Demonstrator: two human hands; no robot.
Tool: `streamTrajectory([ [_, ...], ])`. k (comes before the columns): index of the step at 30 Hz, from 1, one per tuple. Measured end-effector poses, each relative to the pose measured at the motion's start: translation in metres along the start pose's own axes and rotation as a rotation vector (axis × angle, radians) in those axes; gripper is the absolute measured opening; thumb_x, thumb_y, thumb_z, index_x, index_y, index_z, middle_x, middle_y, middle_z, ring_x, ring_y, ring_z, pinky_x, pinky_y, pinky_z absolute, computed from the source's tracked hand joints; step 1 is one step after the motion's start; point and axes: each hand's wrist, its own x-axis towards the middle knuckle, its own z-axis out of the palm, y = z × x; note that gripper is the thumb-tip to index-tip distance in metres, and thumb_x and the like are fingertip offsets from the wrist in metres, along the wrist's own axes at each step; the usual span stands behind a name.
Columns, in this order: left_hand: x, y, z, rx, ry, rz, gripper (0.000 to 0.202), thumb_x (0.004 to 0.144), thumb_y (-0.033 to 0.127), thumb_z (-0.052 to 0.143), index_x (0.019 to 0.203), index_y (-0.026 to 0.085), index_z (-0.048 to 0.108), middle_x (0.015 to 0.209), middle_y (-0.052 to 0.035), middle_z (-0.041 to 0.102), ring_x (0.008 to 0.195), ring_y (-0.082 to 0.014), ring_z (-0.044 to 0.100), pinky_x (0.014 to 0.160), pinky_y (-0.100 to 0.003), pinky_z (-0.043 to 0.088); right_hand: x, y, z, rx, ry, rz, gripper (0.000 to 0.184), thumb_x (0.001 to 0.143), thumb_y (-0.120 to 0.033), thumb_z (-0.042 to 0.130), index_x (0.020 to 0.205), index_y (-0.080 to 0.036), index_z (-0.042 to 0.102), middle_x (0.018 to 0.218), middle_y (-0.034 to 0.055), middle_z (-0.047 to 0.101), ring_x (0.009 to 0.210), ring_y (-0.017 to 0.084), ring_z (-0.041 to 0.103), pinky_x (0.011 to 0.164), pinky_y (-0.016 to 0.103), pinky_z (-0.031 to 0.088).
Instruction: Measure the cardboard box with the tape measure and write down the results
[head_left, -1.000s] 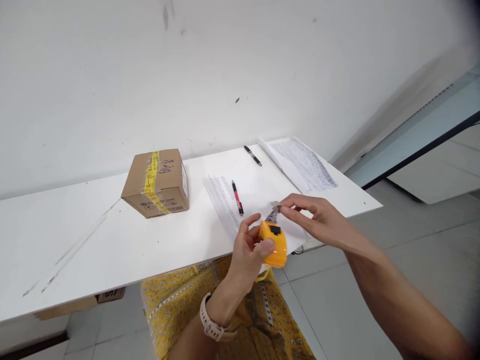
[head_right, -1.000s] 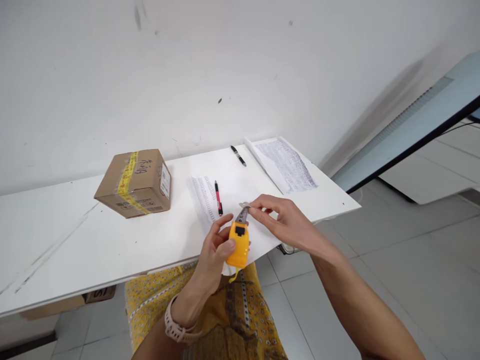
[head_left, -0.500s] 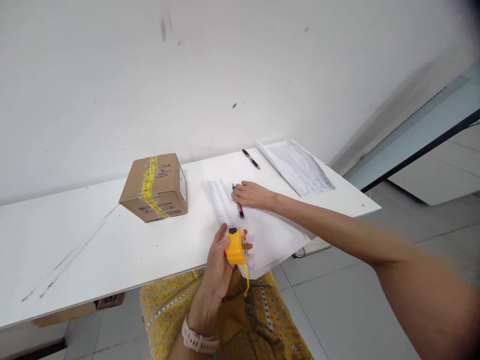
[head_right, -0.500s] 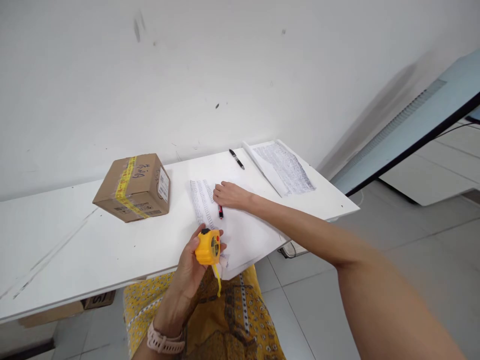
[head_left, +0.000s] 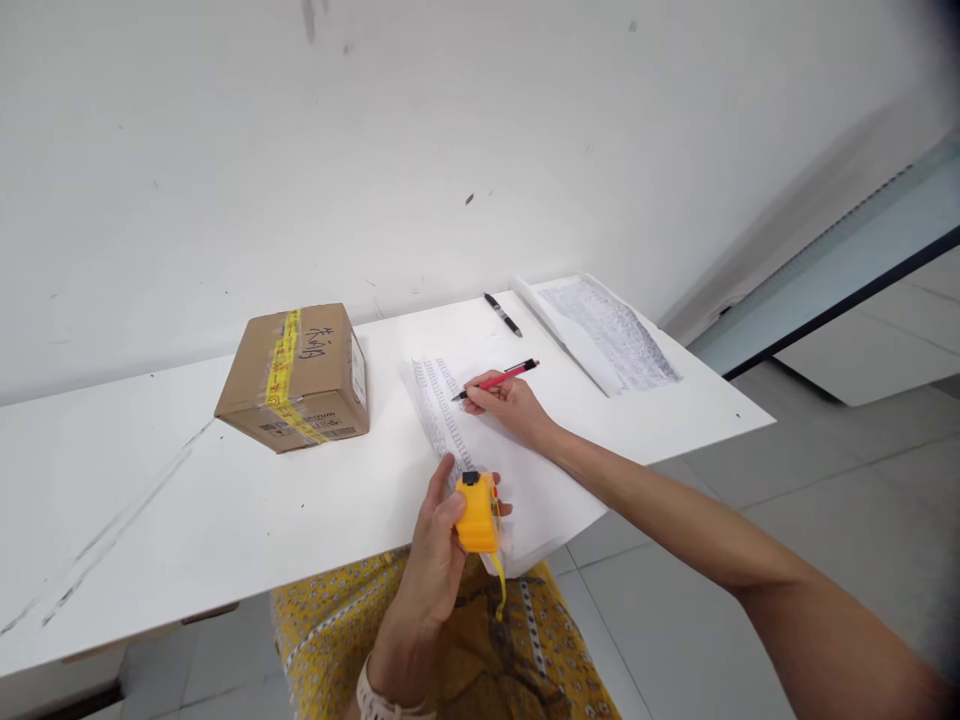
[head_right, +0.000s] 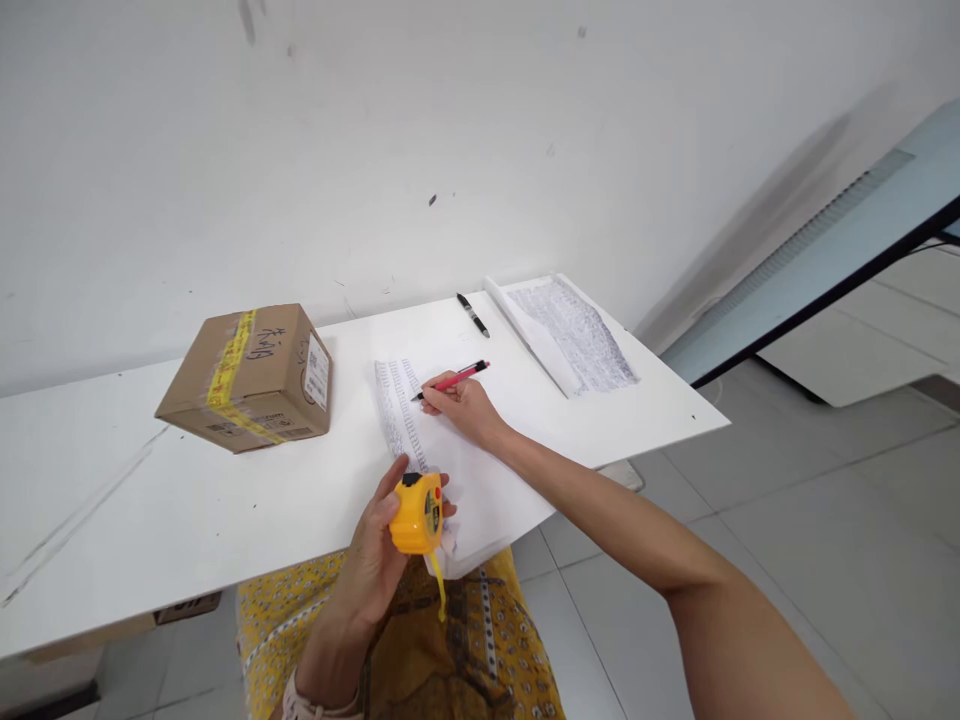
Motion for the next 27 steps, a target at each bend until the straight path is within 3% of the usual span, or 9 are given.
streamTrajectory([
  [4, -0.0006, 0.0003, -0.0006, -0.02, -0.017, -0.009, 0.097, 0.075, 0.044, 0.079, 0.15, 0.015, 0.025, 0.119, -0.0203, 0.07, 0.088, -0.0291, 0.073, 0.081, -0.041, 0.052, -0.0001, 0.005, -0.0015, -0.127, 0.068, -0.009, 0.025, 0.078, -0.033, 0.067, 0.068, -0.022, 0.047, 0.056, -0.0052, 0.05, 0.051, 0.011, 0.046, 0.052, 0.027, 0.038],
  [7, 0.0007, -0.0004, -0.0018, -0.024, -0.02, -0.011, 0.1, 0.075, 0.045, 0.08, 0.151, 0.015, 0.023, 0.121, -0.0215, 0.069, 0.089, -0.0298, 0.072, 0.079, -0.041, 0.052, -0.0025, 0.0047, -0.0044, -0.285, 0.085, -0.08, 0.028, 0.08, -0.028, 0.061, 0.064, -0.023, 0.039, 0.056, -0.006, 0.042, 0.051, 0.01, 0.035, 0.049, 0.026, 0.028],
  [16, 0.0027, -0.0001, -0.0045, -0.014, -0.026, -0.038, 0.1, 0.075, 0.045, 0.079, 0.153, 0.018, 0.022, 0.123, -0.0217, 0.066, 0.092, -0.0313, 0.07, 0.07, -0.039, 0.054, -0.0013, 0.0068, -0.0049, -0.36, 0.038, -0.096, 0.027, 0.084, -0.031, 0.058, 0.066, -0.023, 0.039, 0.059, -0.0046, 0.039, 0.055, 0.012, 0.034, 0.051, 0.027, 0.027],
  [27, 0.0008, 0.0007, -0.0035, -0.014, -0.026, -0.051, 0.097, 0.077, 0.045, 0.078, 0.153, 0.019, 0.023, 0.124, -0.0212, 0.066, 0.093, -0.0312, 0.07, 0.071, -0.039, 0.055, -0.0016, 0.0084, -0.0036, -0.37, 0.012, -0.1, 0.027, 0.083, -0.028, 0.057, 0.065, -0.023, 0.038, 0.058, -0.005, 0.037, 0.055, 0.012, 0.034, 0.051, 0.027, 0.026],
])
